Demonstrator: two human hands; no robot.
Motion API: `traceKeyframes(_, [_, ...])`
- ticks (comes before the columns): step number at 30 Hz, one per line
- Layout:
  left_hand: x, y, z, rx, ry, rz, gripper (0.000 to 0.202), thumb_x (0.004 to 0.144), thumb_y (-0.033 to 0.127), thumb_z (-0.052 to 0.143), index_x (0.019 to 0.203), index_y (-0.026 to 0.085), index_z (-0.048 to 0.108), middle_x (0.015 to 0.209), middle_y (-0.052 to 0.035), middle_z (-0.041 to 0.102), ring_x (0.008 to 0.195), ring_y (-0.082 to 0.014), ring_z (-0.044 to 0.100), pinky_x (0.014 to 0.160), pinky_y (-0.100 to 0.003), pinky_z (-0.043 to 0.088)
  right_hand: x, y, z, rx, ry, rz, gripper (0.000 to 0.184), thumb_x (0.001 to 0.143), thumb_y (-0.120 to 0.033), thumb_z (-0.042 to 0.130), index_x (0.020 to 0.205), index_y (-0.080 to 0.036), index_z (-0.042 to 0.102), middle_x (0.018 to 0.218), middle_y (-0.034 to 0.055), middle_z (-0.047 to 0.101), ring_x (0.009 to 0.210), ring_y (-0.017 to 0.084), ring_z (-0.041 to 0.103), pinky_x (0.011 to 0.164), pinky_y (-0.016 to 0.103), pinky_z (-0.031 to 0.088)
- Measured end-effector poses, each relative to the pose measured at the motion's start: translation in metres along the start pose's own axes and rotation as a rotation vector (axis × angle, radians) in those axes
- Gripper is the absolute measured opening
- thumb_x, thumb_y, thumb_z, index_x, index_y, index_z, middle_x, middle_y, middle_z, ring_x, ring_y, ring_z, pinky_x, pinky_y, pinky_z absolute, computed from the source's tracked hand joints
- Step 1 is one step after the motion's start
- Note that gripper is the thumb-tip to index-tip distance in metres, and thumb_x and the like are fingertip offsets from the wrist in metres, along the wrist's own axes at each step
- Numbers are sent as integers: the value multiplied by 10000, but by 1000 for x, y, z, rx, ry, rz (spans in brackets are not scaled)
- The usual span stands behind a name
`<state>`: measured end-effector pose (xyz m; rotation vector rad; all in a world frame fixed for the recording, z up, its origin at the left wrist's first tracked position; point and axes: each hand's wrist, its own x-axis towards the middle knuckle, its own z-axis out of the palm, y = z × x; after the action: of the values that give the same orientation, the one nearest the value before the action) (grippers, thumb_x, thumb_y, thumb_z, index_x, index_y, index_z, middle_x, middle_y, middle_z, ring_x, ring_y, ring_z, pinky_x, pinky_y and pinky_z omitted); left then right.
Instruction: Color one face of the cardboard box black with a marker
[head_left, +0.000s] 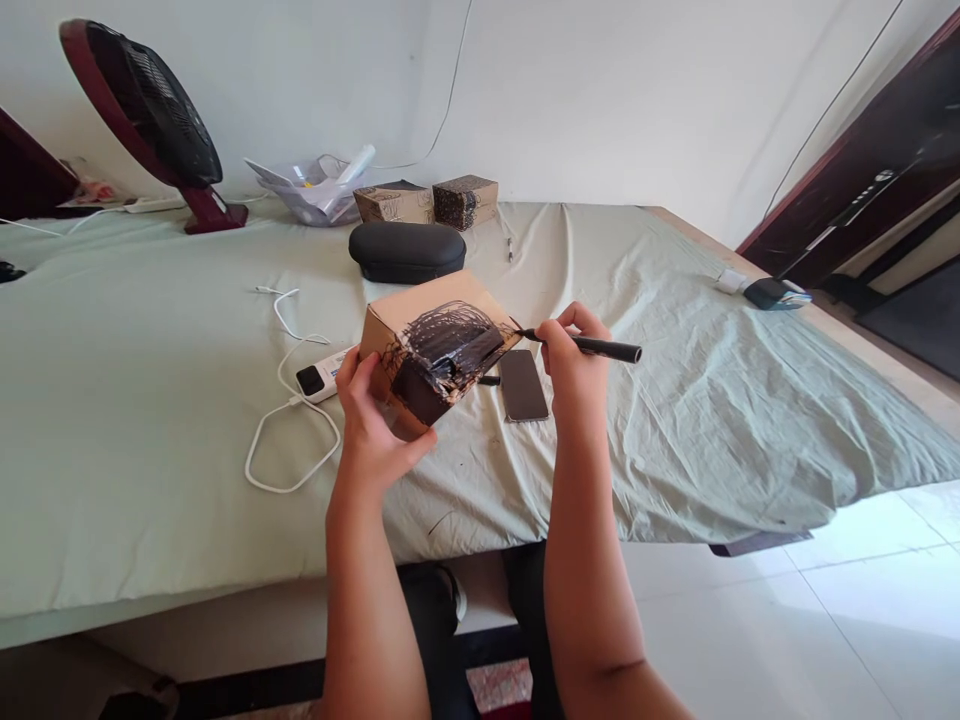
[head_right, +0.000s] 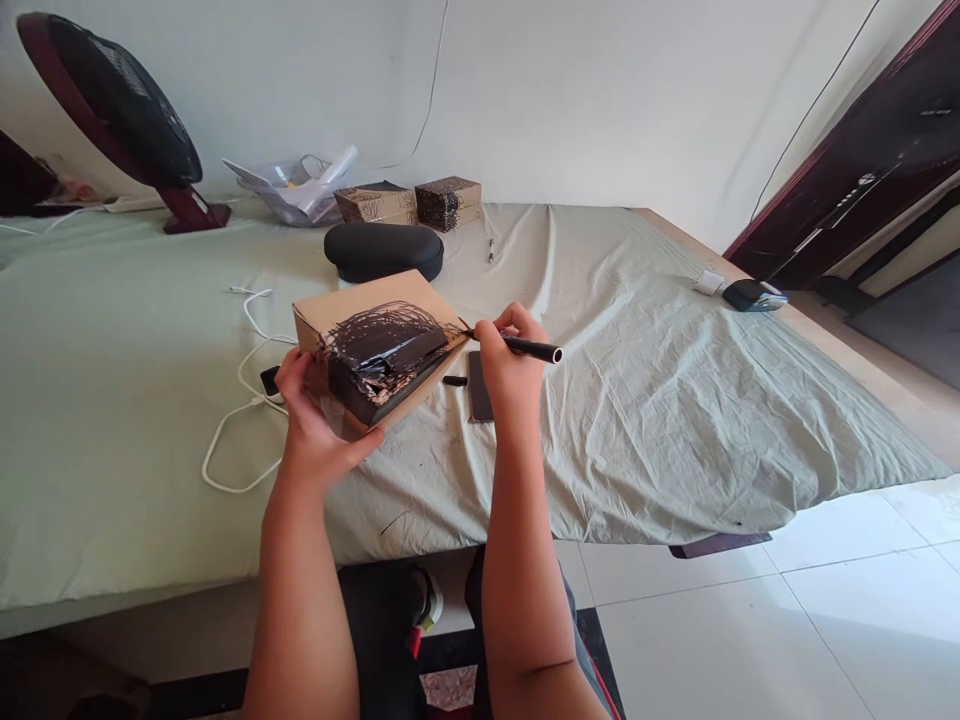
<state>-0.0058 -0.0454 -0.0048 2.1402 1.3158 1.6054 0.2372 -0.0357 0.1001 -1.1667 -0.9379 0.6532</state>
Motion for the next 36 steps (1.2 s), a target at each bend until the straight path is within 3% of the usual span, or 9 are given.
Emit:
traceKeyframes(4, [-1,0,-1,-11,2,-4,1243,574,165,838,1643,328,225,1744,-186,223,1663,-421,262,1334,-632,314,-2,-1,0,38,-74,2,317,747,-183,629,614,-244,348,549,-78,326,508,92,278,511,269,185])
traceKeyframes(10, [1,1,-1,-68,-2,16,1253,588,170,818,1666,342,203,1761,-174,187,1677,-412,228,1346,-628,292,-7,-2,8,23,-82,-31,321,781,-231,647,645,-246,357,585,-74,333,531,93,301,514,262,205])
traceKeyframes(19, [0,-3,-1,-66,11,2,1213,599,185,829,1645,314,228,1746,-189,218,1653,-409,288,1354,-618,275,-12,-19,6,-33,15,-42,323,716,-140,593,572,-237,321,587,-47,297,571,111,278,531,283,198])
traceKeyframes(23, [2,-4,-1,-78,9,16,1183,610,210,826,1620,321,220,1731,-190,257,1640,-401,317,1345,-620,289,-15,-23,4,40,-149,56,267,685,-169,604,554,-235,381,554,-49,305,549,110,277,501,270,167])
traceKeyframes(30, [4,-4,-1,-102,8,-10,1163,629,240,829,1614,297,212,1719,-212,263,1633,-398,320,1344,-639,270,-23,-36,-3,304,-667,246,206,655,-202,632,562,-229,451,501,-90,311,456,57,178,455,239,115])
traceKeyframes(32, [3,-6,-1,-138,3,-56,1188,628,230,830,1628,288,192,1714,-218,272,1632,-399,323,1340,-643,271,-22,-37,-8,395,-680,242,165,648,-208,635,587,-230,483,484,-99,324,435,50,159,446,234,112])
traceKeyframes(36, [3,-8,-1,-174,18,-110,1190,598,208,834,1608,285,208,1695,-219,293,1584,-397,396,1307,-632,344,-13,-29,-17,441,-516,188,139,705,-226,668,663,-233,536,465,-119,316,438,56,169,451,220,152])
